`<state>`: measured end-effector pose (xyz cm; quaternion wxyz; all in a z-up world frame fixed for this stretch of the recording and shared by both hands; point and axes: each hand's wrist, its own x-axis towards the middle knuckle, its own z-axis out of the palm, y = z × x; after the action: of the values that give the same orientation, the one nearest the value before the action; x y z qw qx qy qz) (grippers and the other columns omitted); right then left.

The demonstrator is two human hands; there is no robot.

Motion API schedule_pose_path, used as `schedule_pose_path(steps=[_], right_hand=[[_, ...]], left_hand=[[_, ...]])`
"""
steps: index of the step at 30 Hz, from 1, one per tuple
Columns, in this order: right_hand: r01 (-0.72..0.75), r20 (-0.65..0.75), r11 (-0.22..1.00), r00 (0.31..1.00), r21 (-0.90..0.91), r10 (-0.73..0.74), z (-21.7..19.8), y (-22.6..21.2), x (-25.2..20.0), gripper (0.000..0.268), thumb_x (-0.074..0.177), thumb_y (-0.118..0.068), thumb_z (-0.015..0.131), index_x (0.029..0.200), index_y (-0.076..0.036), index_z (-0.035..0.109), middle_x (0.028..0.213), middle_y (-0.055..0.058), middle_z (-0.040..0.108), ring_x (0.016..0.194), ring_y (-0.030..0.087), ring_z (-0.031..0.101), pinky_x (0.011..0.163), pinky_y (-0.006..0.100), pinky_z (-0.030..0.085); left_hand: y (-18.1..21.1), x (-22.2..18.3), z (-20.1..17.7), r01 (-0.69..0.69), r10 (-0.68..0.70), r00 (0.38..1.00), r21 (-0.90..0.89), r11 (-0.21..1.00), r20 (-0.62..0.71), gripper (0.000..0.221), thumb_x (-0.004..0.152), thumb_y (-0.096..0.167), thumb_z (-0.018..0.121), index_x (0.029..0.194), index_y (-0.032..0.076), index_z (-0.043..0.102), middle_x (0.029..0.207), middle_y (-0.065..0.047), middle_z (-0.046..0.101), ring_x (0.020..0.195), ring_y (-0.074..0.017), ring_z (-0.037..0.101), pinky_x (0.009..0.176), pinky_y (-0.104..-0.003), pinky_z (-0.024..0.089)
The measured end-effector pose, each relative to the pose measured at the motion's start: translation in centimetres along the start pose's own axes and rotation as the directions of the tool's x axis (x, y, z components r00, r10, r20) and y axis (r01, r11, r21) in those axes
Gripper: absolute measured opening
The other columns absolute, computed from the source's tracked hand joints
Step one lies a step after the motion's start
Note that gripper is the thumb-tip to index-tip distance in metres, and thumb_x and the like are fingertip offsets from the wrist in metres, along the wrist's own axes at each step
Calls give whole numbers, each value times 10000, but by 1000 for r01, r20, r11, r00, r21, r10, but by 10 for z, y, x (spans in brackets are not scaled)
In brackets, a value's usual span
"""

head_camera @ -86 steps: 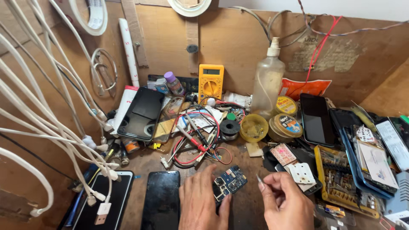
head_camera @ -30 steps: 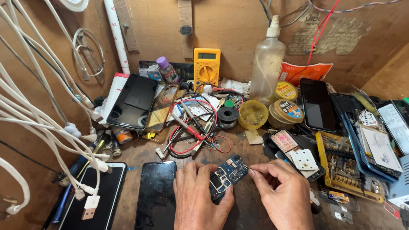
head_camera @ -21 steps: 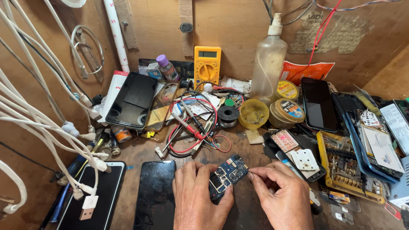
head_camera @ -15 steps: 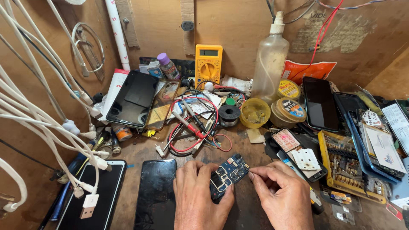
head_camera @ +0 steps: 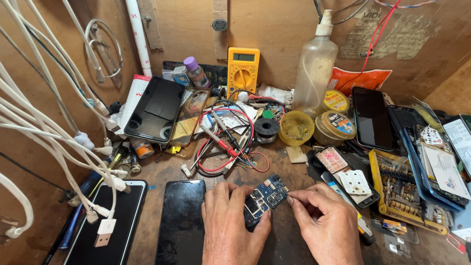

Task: The person tests a circuit board with multimeter probes, cleans it with a brush and liquid from a bottle, and uses a soldering iron to apply heat to components on the board.

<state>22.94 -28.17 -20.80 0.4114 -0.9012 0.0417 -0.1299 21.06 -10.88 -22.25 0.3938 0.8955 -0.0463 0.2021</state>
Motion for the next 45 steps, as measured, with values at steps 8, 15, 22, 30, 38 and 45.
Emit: schedule_pose_path(steps=[8,15,22,30,38,45], right_hand=[[87,-165,985,984,146,-63,-1,12,-2,107,798,-33,799,903,-36,820,752,1,719,609,48,610,550,211,476],[55,-139,996,989,67,-46,-1,6,-4,105,775,-42,808,879,-41,822,698,-1,703,521,65,574,482,238,445],[69,-117,998,991,13,-67,-5,-2,-5,131,753,-48,813,883,-54,820,666,5,684,504,71,591,481,241,456],[17,-68,999,998,27,-15,-5,-7,-6,118,773,-75,835,888,-53,820,683,17,682,520,81,616,482,253,477],[38,-56,999,998,22,-36,-3,-8,-5,106,776,-77,837,877,-47,818,692,24,685,522,98,630,488,270,483],[104,-199,994,976,45,-93,-1,2,-7,97,780,-56,793,875,-58,813,735,7,719,557,88,652,540,243,516]], left_hand=[[2,-1,-1,19,-19,1000,1,1000,0,538,676,235,856,1156,65,682,1111,-162,541,1064,-362,513,913,-504,390],[1,-2,-1,11,-11,1000,-10,1000,1,577,682,222,853,1210,74,672,1114,-161,545,1071,-373,515,901,-505,392],[1,-3,1,-11,10,1000,-32,999,-21,585,661,173,864,1205,72,674,1104,-172,539,1071,-389,517,900,-503,409],[-1,-3,2,-14,13,1000,-40,999,-19,548,672,181,863,1173,66,676,1104,-172,538,1038,-374,520,905,-499,415],[-1,-3,1,-4,4,1000,-27,1000,-7,565,673,198,862,1195,72,685,1111,-180,537,1046,-379,518,907,-509,414],[-3,-6,3,-40,39,999,-23,999,-36,520,683,207,862,1143,58,672,1043,-180,543,1025,-383,538,896,-501,429]])
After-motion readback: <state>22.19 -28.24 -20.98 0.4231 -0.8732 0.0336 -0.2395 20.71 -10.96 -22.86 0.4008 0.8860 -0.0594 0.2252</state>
